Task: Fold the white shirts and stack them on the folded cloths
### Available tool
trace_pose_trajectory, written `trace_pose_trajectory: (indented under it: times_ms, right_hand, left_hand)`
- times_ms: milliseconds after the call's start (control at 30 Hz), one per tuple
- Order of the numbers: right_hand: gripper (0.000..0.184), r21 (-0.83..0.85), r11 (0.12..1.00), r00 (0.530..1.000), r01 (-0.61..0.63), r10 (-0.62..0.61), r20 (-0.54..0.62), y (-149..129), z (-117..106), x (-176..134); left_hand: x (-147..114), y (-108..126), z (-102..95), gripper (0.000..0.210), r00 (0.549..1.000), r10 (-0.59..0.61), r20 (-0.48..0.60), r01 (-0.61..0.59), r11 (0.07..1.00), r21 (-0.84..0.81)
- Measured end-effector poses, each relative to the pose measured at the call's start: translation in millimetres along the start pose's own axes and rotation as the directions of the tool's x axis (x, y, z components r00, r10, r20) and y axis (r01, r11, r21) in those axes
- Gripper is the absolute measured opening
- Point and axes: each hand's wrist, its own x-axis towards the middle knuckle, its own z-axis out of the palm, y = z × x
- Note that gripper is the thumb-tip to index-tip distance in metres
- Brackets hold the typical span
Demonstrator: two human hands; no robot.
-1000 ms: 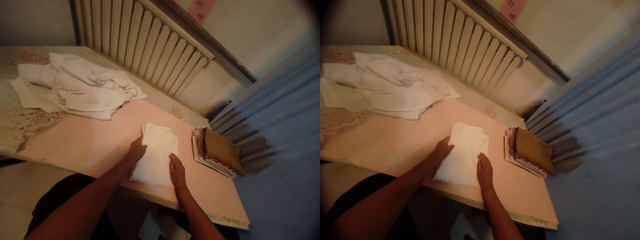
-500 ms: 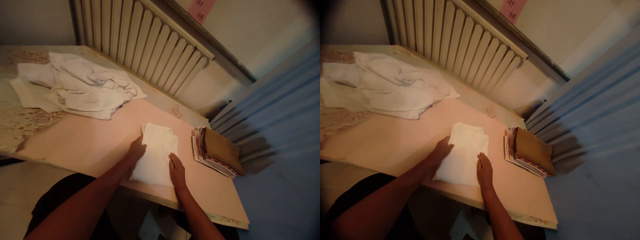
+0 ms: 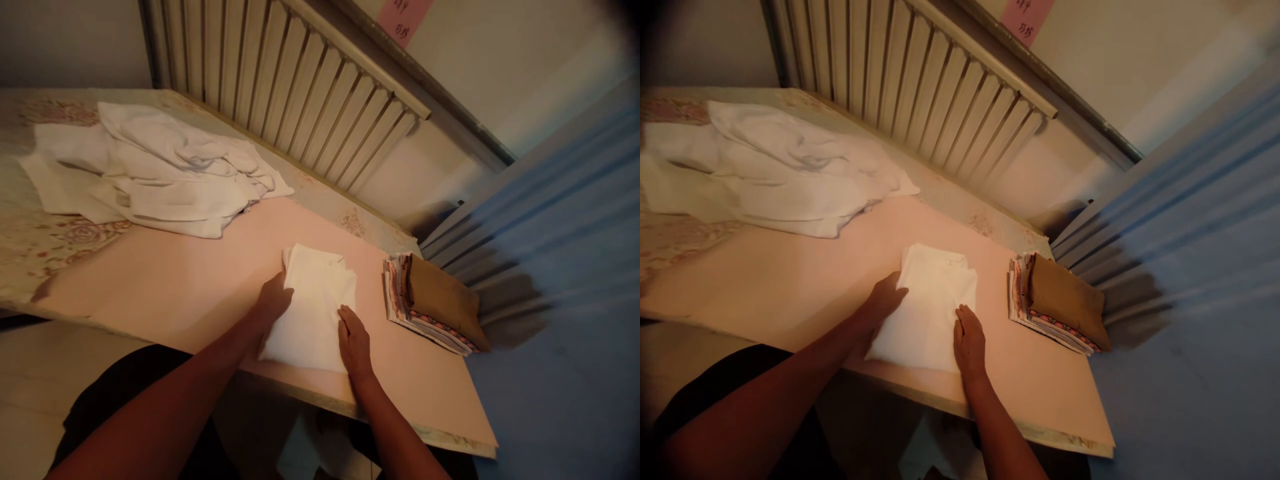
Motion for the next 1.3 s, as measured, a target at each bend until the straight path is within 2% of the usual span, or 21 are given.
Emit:
trace_pose_trajectory:
  times_ms: [333,633,1300]
  right_hand:
    - [0.034,-0.006,1.0,1.0,0.0,0.0,0.003,0.4,-0.1,0.3]
    - [0.034,-0.009,1.0,1.0,0.005,-0.006,-0.009,-0.3,0.1,0.3]
    - [0.034,0.0,1.0,1.0,0.012,-0.012,-0.009,-0.5,-0.6,0.2]
  left_hand:
    - [4.0,-4.5,3.3,0.038,1.0,0.016,-0.004,-0.016,0.999,0.035]
    - [3.1,-3.9,2.5,0.039,1.0,-0.009,0.0,0.009,1.0,0.006]
    - [3.6,-5.8,4.0,0.04,1.0,0.015,-0.009,-0.015,1.0,-0.008]
